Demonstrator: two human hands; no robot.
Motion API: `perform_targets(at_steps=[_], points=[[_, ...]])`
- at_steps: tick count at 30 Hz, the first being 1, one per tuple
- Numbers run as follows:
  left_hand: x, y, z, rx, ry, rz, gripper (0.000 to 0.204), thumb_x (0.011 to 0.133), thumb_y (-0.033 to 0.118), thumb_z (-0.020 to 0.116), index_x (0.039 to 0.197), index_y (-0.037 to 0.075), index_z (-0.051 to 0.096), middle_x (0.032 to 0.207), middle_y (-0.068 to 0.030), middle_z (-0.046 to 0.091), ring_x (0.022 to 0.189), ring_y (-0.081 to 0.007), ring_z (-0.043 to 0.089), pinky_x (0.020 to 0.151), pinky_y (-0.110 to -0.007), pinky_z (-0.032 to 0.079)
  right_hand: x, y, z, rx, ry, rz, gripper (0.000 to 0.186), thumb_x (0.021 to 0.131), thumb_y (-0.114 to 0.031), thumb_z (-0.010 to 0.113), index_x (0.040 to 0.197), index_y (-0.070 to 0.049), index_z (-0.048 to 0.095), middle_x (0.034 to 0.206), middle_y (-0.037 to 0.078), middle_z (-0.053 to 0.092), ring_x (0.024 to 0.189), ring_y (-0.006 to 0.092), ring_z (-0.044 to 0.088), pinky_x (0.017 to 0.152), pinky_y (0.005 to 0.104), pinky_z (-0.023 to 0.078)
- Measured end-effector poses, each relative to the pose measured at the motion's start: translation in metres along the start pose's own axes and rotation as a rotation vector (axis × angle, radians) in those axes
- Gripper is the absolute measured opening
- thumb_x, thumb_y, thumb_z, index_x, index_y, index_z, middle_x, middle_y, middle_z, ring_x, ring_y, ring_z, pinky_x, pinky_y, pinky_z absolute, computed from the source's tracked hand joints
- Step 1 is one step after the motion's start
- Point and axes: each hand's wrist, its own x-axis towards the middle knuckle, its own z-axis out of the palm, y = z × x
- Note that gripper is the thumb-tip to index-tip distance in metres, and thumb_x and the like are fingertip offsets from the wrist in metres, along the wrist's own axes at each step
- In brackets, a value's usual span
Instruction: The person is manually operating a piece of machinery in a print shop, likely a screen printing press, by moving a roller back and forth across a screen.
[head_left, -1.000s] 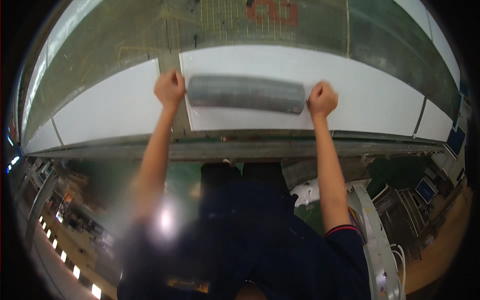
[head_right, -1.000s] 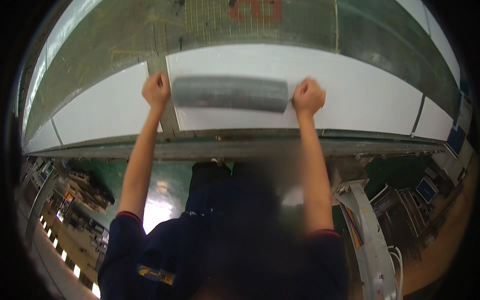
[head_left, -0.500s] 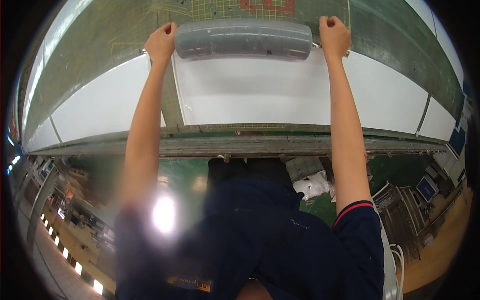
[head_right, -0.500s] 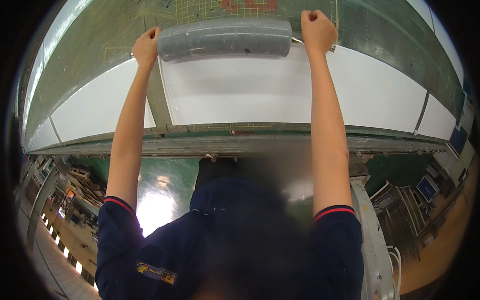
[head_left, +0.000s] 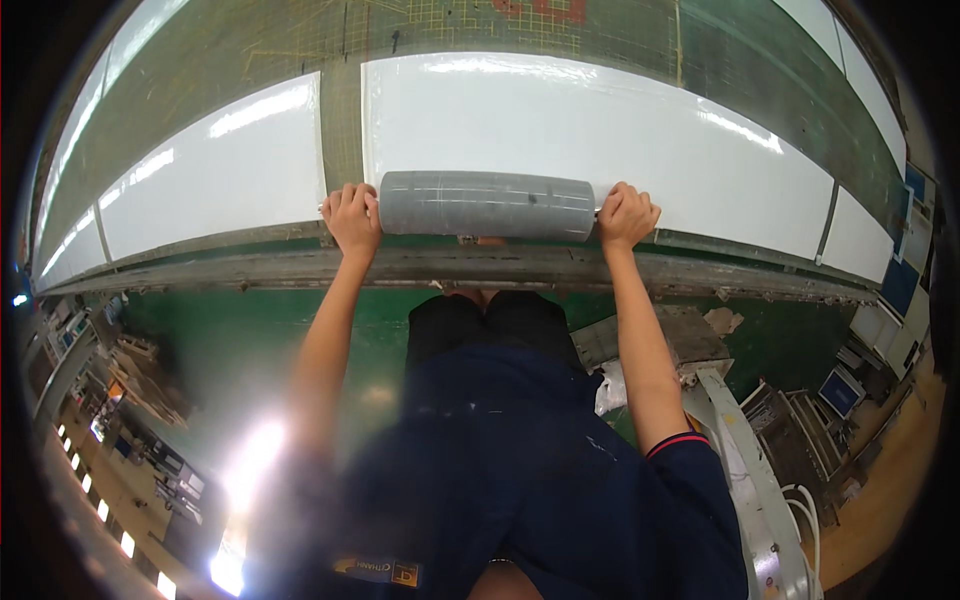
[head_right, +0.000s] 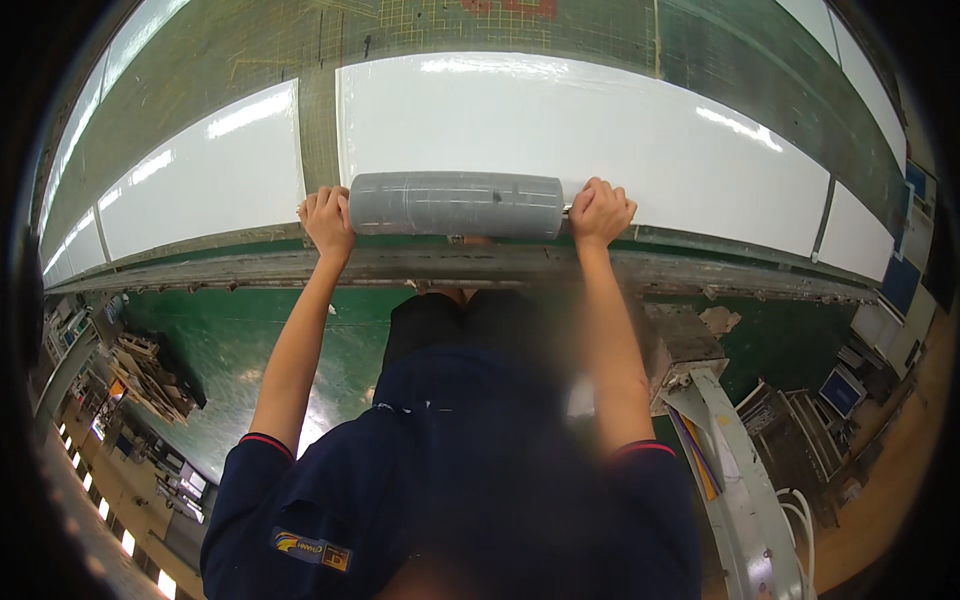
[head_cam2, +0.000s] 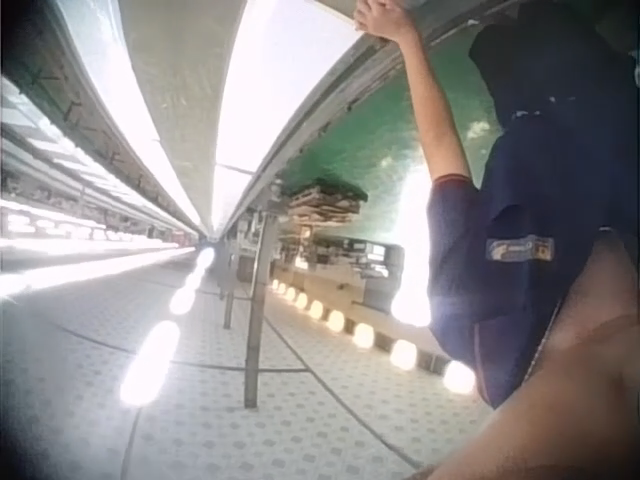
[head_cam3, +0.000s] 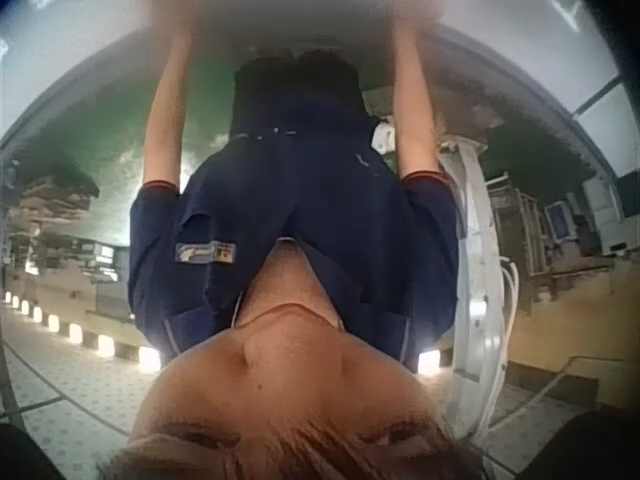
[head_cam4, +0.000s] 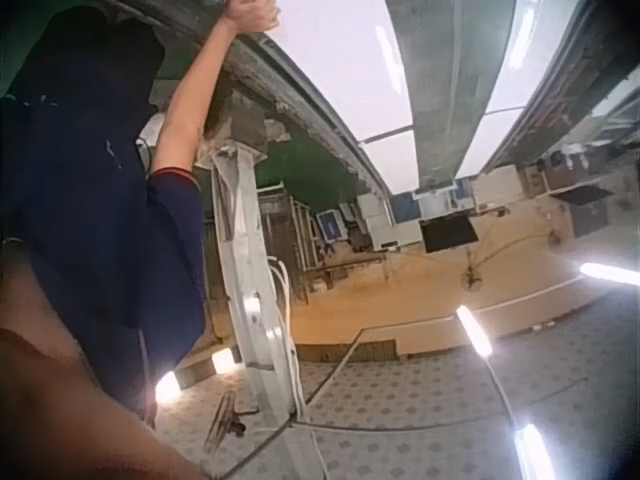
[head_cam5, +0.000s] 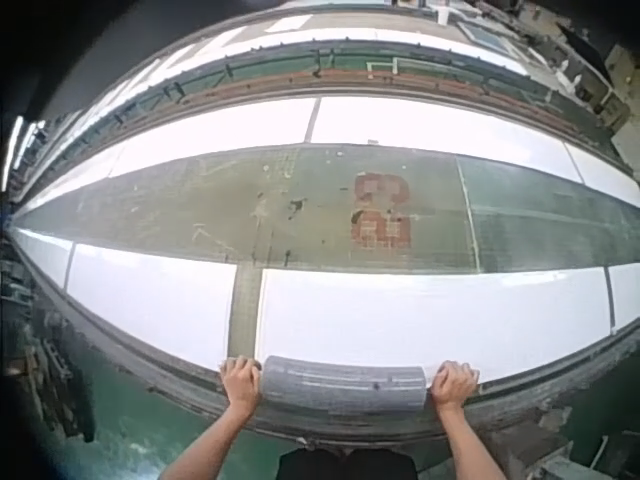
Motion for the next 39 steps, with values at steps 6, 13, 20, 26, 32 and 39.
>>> perform_targets(at_steps=[6, 13, 20, 26, 32, 39], points=[[-0.023, -0.009, -0.01, -0.01, -0.363, -0.084, 0.041, 0.1, 0.037, 0.053, 0.084, 0.008, 0.076, 0.08, -0.0149, 0.069, 0.086, -0.0376, 0.065, 0.085, -0.049, 0.047, -0.052, 0.016, -0.023, -0.06, -0.129, -0.019, 0.029, 0.09, -0.023, 0.054, 0.068, -0.009, 0.067, 0.067, 0.01, 0.065, 0.076, 0.0315, 0.06, 0.081, 0.0449, 0.041], [-0.034, -0.002, -0.017, -0.075, -0.523, -0.198, 0.05, 0.1, 0.044, 0.054, 0.079, 0.004, 0.077, 0.078, -0.0218, 0.071, 0.077, -0.0437, 0.07, 0.074, -0.053, 0.053, -0.058, 0.031, -0.047, 0.145, -0.458, 0.071, 0.043, 0.098, -0.035, 0.055, 0.075, -0.004, 0.074, 0.071, 0.018, 0.069, 0.07, 0.0393, 0.063, 0.083, 0.0475, 0.043], [-0.041, 0.087, -0.009, -0.174, -0.553, -0.091, 0.049, 0.099, 0.042, 0.055, 0.075, 0.004, 0.076, 0.071, -0.0202, 0.068, 0.072, -0.0415, 0.069, 0.069, -0.051, 0.052, -0.048, 0.114, -0.067, 0.096, -0.436, 0.139, 0.047, 0.098, -0.036, 0.056, 0.07, -0.001, 0.071, 0.07, 0.019, 0.068, 0.068, 0.0395, 0.063, 0.081, 0.0475, 0.042], [-0.019, 0.185, 0.033, -0.261, -0.633, -0.139, 0.048, 0.099, 0.039, 0.056, 0.07, 0.004, 0.072, 0.068, -0.0185, 0.067, 0.068, -0.0414, 0.067, 0.066, -0.052, 0.049, -0.007, 0.213, -0.066, 0.076, -0.392, 0.237, 0.052, 0.1, -0.035, 0.054, 0.065, 0.001, 0.066, 0.065, 0.023, 0.062, 0.063, 0.0434, 0.055, 0.076, 0.0511, 0.043], [0.051, 0.209, 0.062, -0.206, -0.213, -0.042, 0.024, 0.094, 0.021, 0.059, 0.073, 0.009, 0.058, 0.068, -0.0079, 0.056, 0.064, -0.0315, 0.056, 0.06, -0.043, 0.043, 0.071, 0.224, -0.038, 0.133, -0.082, 0.1, 0.02, 0.089, -0.021, 0.056, 0.072, -0.01, 0.058, 0.069, 0.008, 0.056, 0.07, 0.0332, 0.056, 0.062, 0.0461, 0.043], [0.217, 0.209, 0.106, -0.189, -0.206, -0.29, 0.035, 0.091, 0.038, 0.069, 0.084, 0.004, 0.071, 0.074, -0.0119, 0.07, 0.069, -0.03, 0.068, 0.067, -0.039, 0.051, 0.219, 0.208, 0.013, 0.21, 0.066, 0.186, 0.019, 0.085, -0.016, 0.064, 0.068, -0.01, 0.058, 0.067, 0.003, 0.058, 0.071, 0.0259, 0.055, 0.06, 0.0406, 0.045]])
